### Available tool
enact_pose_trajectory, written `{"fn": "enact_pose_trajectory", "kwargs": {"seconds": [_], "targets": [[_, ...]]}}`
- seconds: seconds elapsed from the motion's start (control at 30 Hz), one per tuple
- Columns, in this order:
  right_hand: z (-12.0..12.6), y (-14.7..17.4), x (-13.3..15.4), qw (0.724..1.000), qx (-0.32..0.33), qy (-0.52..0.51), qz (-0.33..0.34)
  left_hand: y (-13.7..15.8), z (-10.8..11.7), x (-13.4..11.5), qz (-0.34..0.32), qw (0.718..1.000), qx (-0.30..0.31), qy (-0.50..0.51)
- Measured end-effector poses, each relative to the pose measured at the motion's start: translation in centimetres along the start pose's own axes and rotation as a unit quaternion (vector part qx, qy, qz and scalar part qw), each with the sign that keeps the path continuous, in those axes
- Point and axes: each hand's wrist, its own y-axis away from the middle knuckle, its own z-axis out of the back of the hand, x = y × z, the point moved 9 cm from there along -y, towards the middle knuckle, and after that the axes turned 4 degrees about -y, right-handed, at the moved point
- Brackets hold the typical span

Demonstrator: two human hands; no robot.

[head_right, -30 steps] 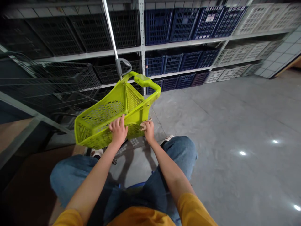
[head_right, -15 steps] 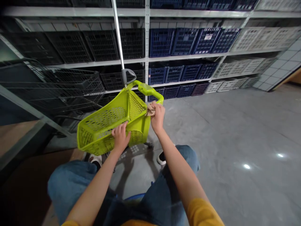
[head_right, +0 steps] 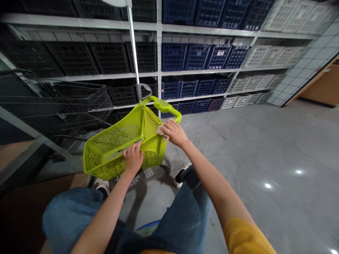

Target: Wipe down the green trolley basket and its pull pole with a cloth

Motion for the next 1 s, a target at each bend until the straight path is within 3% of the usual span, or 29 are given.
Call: {"fn": "enact_pose_trajectory", "kwargs": {"seconds": [0.1,0.2,0.27,0.4,0.5,0.57,0.67,0.73,0.8,0.93,1.0], "targets": [[3.0,0.8,-3.4,0.994,-0.08,0.025,-0.064,0.2,0.3,-0.1,-0.007,1.0,-0.006,0.002],[3.1,1.9,-3.7,0.981,-0.148,0.043,-0.116,0.3,0.4,-0.3,-0.016,1.0,-0.003,0.01],[0.9,2.1,-1.4,0.985,-0.132,0.037,-0.108,0.4,0.5,-0.3,-0.017,1.0,0.004,0.018],[-4.5,2.1,4.8,0.999,-0.037,-0.016,-0.026,0.4,0.5,-0.3,-0.016,0.999,0.019,0.026],[-5.0,2.6,6.0,0.999,0.001,-0.042,0.019,0.4,0.6,-0.4,-0.028,0.999,0.016,0.025],[-3.3,2.9,4.1,0.999,-0.012,-0.035,0.012,0.5,0.7,-0.5,-0.034,0.999,0.011,0.027],[1.3,3.5,-1.2,0.99,-0.117,-0.01,-0.083,0.8,1.0,-0.7,-0.03,0.999,-0.002,0.032],[3.6,4.3,-4.0,0.966,-0.203,-0.005,-0.162,1.0,1.2,-0.9,-0.023,0.999,-0.008,0.034],[4.0,5.4,-4.9,0.938,-0.268,-0.015,-0.218,1.2,1.3,-1.2,-0.023,0.999,-0.011,0.035],[-0.6,8.5,-1.5,0.895,-0.329,-0.057,-0.295,1.6,1.4,-1.5,-0.027,0.999,-0.016,0.03],[-4.6,9.5,1.2,0.904,-0.281,-0.075,-0.314,1.7,1.4,-1.6,-0.028,0.999,-0.017,0.026]]}}
